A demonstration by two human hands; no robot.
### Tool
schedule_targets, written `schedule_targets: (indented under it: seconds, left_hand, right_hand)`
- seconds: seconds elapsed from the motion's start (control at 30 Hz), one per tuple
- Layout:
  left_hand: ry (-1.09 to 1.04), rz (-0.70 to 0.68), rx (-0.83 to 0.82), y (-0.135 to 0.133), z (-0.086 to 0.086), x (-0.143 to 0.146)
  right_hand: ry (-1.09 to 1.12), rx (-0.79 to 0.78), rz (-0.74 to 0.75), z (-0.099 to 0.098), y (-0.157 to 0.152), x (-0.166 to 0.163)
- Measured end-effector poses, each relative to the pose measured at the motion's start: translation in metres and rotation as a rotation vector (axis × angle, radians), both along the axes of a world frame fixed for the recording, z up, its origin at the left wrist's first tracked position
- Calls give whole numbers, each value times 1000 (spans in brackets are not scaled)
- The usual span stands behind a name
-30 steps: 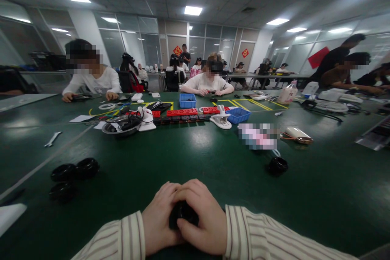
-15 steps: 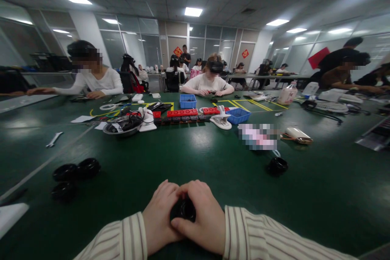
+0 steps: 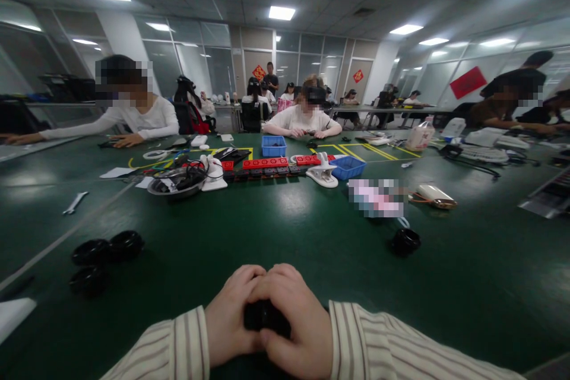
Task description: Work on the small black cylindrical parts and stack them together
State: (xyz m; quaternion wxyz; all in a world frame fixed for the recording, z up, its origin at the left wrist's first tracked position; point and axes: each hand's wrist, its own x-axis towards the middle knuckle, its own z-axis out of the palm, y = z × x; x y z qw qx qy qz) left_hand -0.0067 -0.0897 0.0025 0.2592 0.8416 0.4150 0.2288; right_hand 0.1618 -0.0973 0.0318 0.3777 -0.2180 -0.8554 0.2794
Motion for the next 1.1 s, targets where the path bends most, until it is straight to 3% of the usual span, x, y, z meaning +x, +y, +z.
schedule_targets:
  seconds: [0.17, 0.37, 0.57, 0.73, 0.9, 1.0, 1.1]
  left_hand:
    - [82, 106, 134, -4, -8, 1]
    - [109, 140, 152, -7, -6, 4]
    - [96, 92, 100, -7, 0, 7]
    - [61, 23, 8, -6, 5, 5]
    - [57, -21, 20, -5, 4, 3]
    - [59, 2, 12, -6, 2, 3]
    - [40, 9, 23, -7, 1, 2]
  right_hand:
    - [-37, -93, -225, -1, 0, 1]
    - [-160, -139, -327, -5, 0, -4]
    - [-256, -130, -250, -4, -2, -5]
    - [-134, -81, -105, -5, -3, -2]
    - [-15, -15, 55, -2, -3, 0]
    - [10, -8, 38, -1, -2, 0]
    - [-9, -29, -76, 0, -1, 0]
